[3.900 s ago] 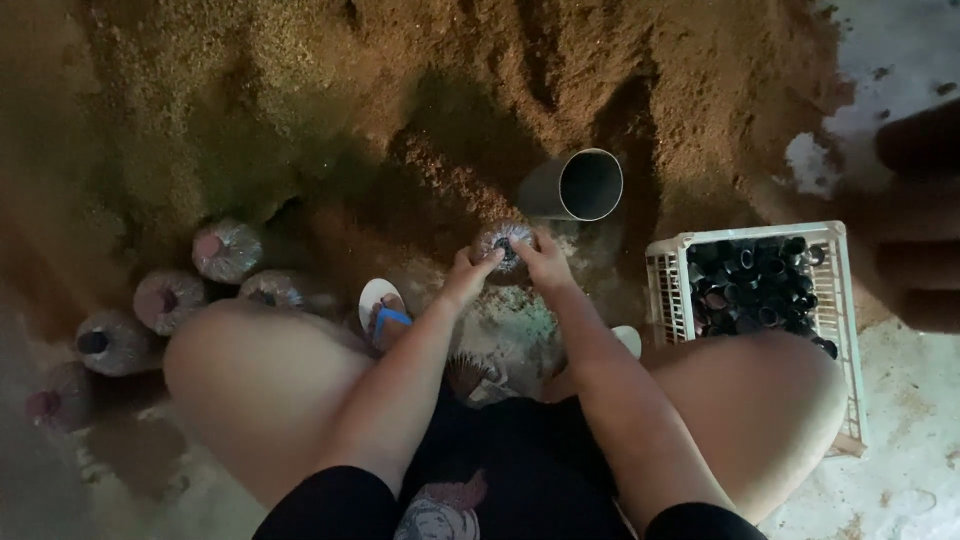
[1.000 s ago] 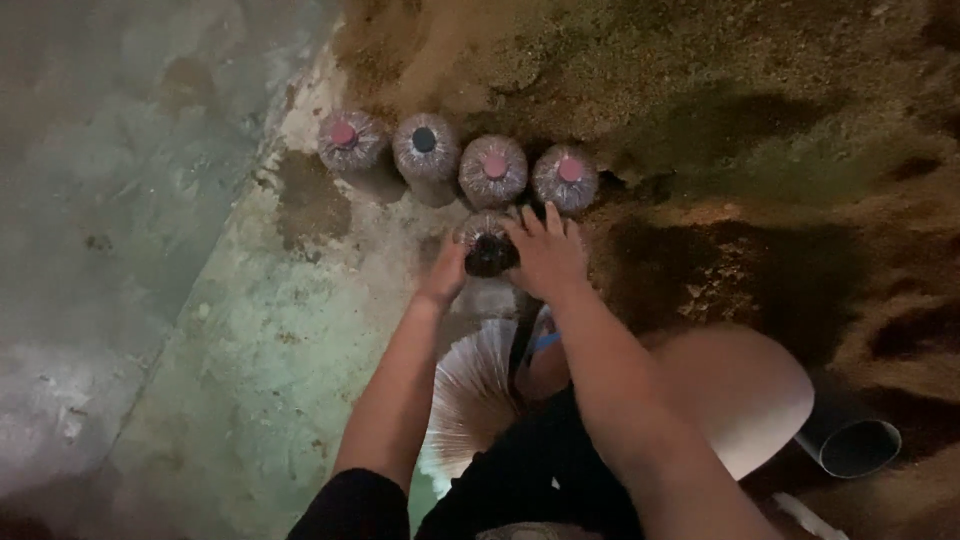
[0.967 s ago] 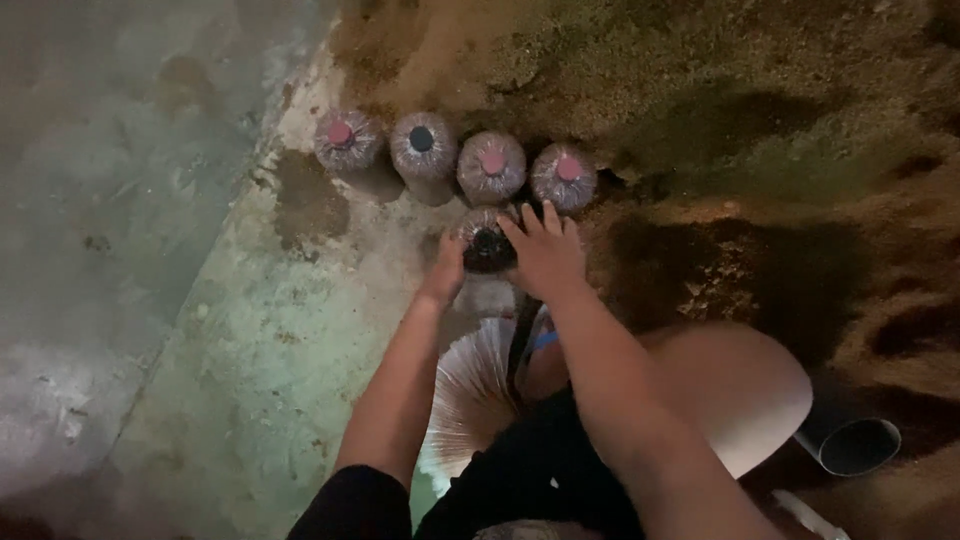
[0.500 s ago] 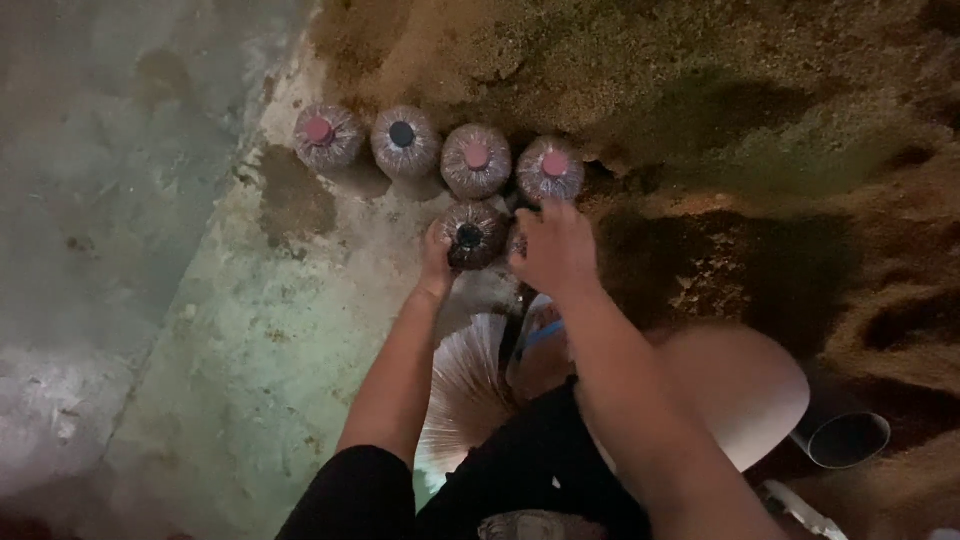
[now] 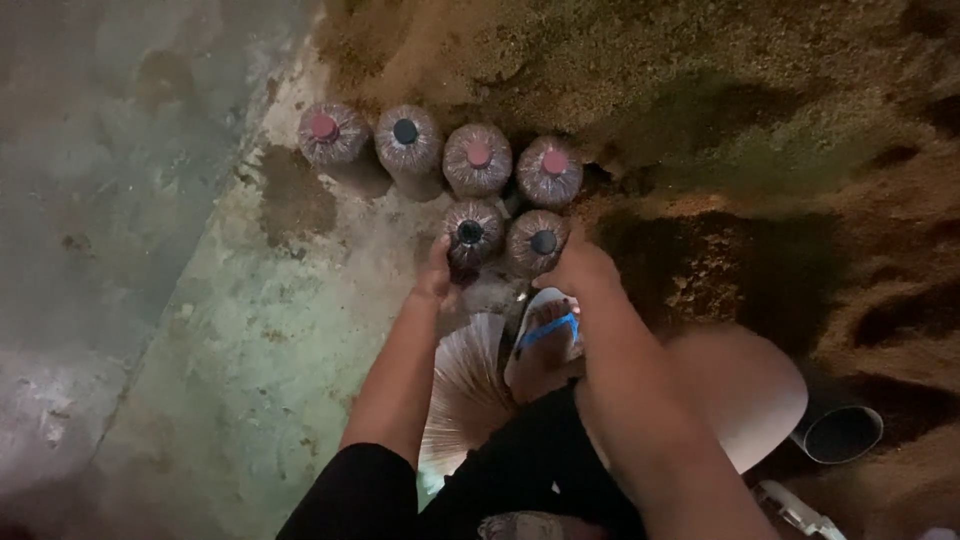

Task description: The person uses a grey plastic cylinder to scoop soil and fill clear plastic bags, compacting the soil inside the bags by hand before setting them aside on the floor.

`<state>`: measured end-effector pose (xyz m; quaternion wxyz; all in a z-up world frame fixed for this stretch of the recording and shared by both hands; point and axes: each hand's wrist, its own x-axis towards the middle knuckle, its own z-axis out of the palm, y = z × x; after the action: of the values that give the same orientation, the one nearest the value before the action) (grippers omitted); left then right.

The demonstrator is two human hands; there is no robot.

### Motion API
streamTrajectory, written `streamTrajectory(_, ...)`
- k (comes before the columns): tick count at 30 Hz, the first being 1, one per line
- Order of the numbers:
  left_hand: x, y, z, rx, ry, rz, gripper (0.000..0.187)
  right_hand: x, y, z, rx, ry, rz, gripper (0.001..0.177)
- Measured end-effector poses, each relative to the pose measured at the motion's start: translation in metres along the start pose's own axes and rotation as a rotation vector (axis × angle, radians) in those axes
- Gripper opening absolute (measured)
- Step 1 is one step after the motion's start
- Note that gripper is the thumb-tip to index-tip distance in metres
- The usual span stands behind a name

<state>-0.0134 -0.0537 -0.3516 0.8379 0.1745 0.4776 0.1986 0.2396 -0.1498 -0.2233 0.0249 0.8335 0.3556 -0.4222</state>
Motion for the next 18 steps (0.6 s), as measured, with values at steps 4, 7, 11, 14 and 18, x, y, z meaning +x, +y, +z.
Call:
streamTrajectory(4, -0.028, 0.038, 0.052, -0.013, -0.059, -0.017, 0.105, 0.004, -0.004, -0.005, -0.03, -0.03, 0.035, 0.121)
streamTrajectory(7, -0.037, 0.046, 0.059, 0.044, -0.118, -0.048, 0.101, 0.001, -0.009, -0.007, -0.057, -0.015, 0.035, 0.127)
streamTrajectory(11, -0.048, 0.056, 0.096, 0.284, -0.003, -0.015, 0.103, -0.013, -0.02, -0.015, -0.238, 0.0, 0.034, 0.117)
streamTrajectory(14, -0.054, 0.059, 0.115, 0.533, 0.233, -0.062, 0.101, -0.008, -0.017, -0.005, -0.286, 0.03, 0.056, 0.106)
streamTrajectory(18, -0.062, 0.016, 0.071, -0.207, -0.036, 0.312, 0.073, -0.035, -0.019, -0.012, -0.187, 0.209, 0.013, 0.068)
